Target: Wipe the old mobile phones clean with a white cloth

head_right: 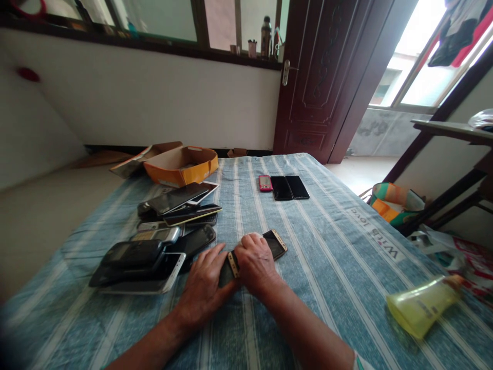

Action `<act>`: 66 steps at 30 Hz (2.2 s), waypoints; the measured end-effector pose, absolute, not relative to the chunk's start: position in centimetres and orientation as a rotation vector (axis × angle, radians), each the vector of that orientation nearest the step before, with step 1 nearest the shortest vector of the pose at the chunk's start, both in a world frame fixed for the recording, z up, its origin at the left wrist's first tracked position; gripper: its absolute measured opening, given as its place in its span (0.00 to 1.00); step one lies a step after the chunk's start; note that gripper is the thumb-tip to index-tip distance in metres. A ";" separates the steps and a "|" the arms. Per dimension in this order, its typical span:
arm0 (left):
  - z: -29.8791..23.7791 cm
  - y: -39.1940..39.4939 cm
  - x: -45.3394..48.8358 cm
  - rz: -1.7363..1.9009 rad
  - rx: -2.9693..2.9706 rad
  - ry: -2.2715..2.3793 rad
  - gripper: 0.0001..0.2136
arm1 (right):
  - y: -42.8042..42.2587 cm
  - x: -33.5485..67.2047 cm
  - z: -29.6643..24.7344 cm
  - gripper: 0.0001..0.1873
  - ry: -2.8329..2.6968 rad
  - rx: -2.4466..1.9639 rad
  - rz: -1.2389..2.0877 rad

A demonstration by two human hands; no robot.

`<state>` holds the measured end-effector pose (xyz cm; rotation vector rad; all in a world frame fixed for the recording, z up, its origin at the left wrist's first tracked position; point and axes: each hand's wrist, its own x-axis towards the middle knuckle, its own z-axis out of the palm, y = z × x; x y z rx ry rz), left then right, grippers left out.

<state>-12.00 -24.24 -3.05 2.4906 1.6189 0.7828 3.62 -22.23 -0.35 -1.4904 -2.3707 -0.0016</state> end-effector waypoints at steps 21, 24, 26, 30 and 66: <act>-1.4 -25.2 -11.0 0.628 2.374 1.697 0.25 | -22.4 5.0 -0.4 0.10 -2.325 -1.610 -0.043; -1.3 -25.3 -10.9 0.629 2.365 1.700 0.25 | -22.5 5.0 -0.4 0.10 -2.316 -1.622 -0.052; -1.3 -25.4 -10.9 0.648 2.367 1.694 0.26 | -22.7 4.8 -0.6 0.10 -2.309 -1.604 -0.065; -1.6 -25.4 -10.9 0.700 2.376 1.672 0.26 | -23.0 4.3 -1.0 0.10 -2.324 -1.501 -0.079; -1.2 -25.3 -11.0 0.781 2.377 1.646 0.21 | -22.6 6.2 -0.6 0.09 -2.271 -1.671 -0.084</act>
